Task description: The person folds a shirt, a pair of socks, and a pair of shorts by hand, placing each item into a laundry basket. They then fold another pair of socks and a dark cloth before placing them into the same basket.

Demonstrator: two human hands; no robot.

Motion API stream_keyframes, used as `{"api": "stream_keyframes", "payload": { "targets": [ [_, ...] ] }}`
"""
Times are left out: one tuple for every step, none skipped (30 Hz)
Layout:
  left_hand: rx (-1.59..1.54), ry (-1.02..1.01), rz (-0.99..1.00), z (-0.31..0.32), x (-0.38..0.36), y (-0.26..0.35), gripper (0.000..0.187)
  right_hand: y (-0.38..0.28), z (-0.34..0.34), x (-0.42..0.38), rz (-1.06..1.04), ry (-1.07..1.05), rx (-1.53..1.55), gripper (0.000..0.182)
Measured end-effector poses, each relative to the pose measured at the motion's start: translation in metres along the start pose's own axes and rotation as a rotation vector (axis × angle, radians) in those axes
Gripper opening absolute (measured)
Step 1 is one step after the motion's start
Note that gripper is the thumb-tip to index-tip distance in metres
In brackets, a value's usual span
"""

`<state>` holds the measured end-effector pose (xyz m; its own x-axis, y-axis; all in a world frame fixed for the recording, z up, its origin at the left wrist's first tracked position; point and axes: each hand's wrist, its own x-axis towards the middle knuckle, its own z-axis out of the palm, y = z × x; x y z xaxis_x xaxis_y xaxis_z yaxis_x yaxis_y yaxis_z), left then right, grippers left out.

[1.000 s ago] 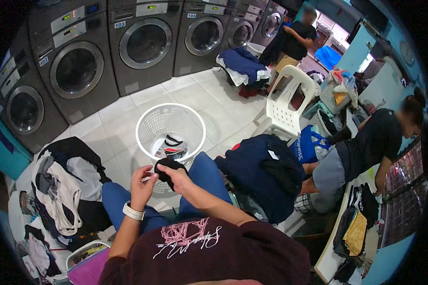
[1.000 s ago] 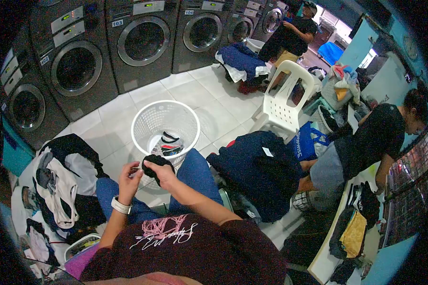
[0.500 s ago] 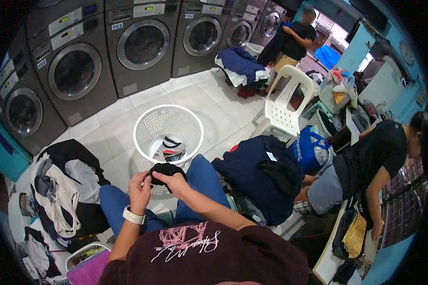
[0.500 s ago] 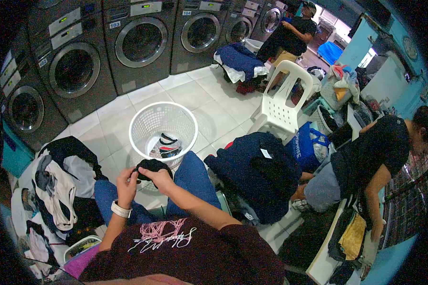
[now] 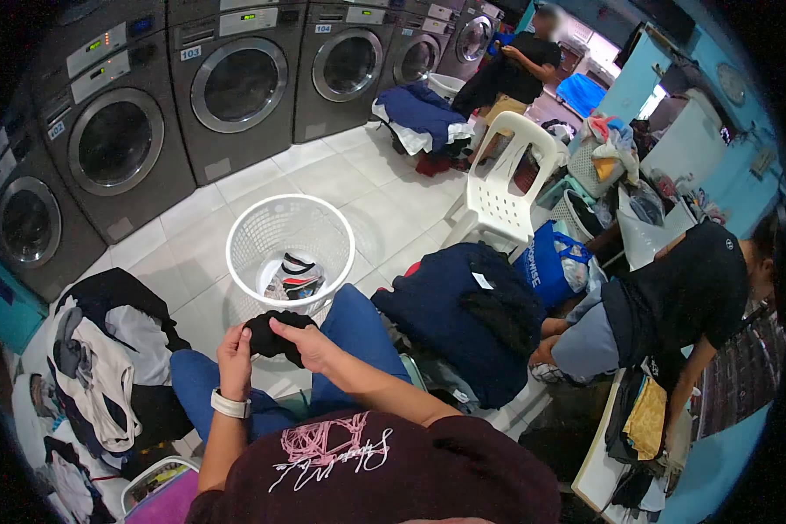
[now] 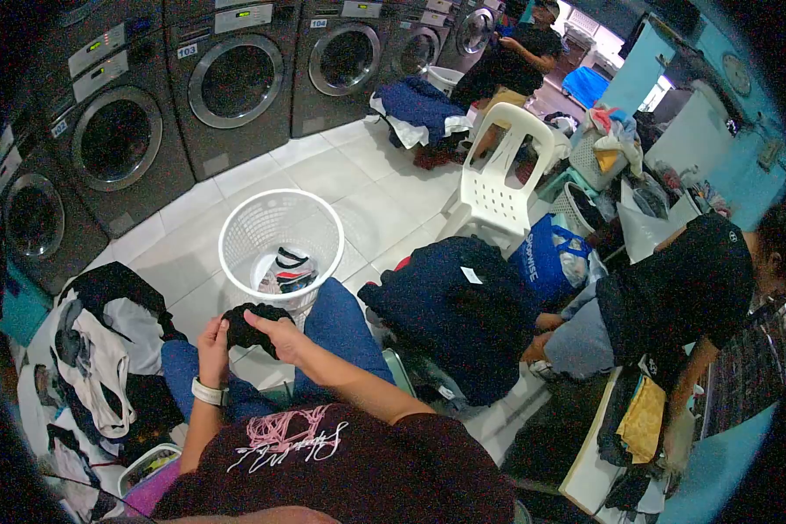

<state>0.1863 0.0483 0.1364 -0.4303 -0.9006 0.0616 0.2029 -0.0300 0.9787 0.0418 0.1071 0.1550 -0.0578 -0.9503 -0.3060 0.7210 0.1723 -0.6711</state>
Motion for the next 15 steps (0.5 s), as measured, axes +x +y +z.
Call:
{"api": "stream_keyframes", "payload": {
  "targets": [
    [-0.001, -0.003, -0.004, -0.003, -0.001, -0.002, 0.025, 0.0, -0.001, -0.001, 0.0, 0.005, 0.002, 0.029],
    [0.007, -0.05, -0.088, -0.008, 0.001, -0.002, 0.024, 0.0, -0.001, -0.001, 0.012, -0.039, -0.012, 0.031],
    [0.017, -0.096, -0.174, -0.012, 0.001, -0.002, 0.023, 0.0, -0.001, -0.001, 0.025, -0.084, -0.023, 0.032],
    [0.019, -0.097, -0.175, -0.014, 0.0, -0.002, 0.023, 0.002, 0.0, -0.001, 0.025, -0.084, -0.021, 0.032],
    [0.185, -0.033, 0.004, -0.013, -0.002, 0.005, 0.021, 0.003, 0.002, -0.002, 0.007, -0.079, -0.023, 0.033],
    [0.347, 0.031, 0.186, -0.011, -0.003, 0.013, 0.02, 0.002, 0.002, -0.001, -0.011, -0.075, -0.026, 0.034],
    [0.345, 0.029, 0.185, -0.01, -0.004, 0.022, 0.02, 0.003, 0.0, 0.0, -0.012, -0.071, -0.028, 0.034],
    [0.397, 0.006, 0.196, -0.01, -0.005, 0.033, 0.02, 0.004, -0.002, 0.004, -0.035, -0.054, -0.047, 0.034],
    [0.452, -0.018, 0.206, -0.01, -0.006, 0.038, 0.02, 0.006, -0.004, 0.007, -0.057, -0.036, -0.064, 0.034],
    [0.445, -0.093, 0.131, -0.017, -0.005, 0.036, 0.029, 0.007, -0.007, 0.009, -0.058, -0.034, -0.064, 0.034],
    [0.446, -0.093, 0.13, -0.016, -0.006, 0.039, 0.029, 0.008, -0.008, 0.01, -0.063, -0.023, -0.084, 0.035],
    [0.52, -0.205, 0.181, -0.015, -0.008, 0.047, 0.038, 0.009, -0.009, 0.01, -0.069, -0.013, -0.104, 0.036],
    [0.593, -0.316, 0.232, -0.015, -0.009, 0.055, 0.047, 0.01, -0.009, 0.01, -0.069, -0.013, -0.105, 0.036],
    [0.721, -0.419, 0.141, -0.02, -0.009, 0.063, 0.071, 0.01, -0.009, 0.008, -0.045, -0.014, -0.126, 0.036],
    [0.72, -0.418, 0.141, -0.023, -0.008, 0.062, 0.071, 0.01, -0.008, 0.007, -0.022, -0.015, -0.148, 0.036]
  ]
}}
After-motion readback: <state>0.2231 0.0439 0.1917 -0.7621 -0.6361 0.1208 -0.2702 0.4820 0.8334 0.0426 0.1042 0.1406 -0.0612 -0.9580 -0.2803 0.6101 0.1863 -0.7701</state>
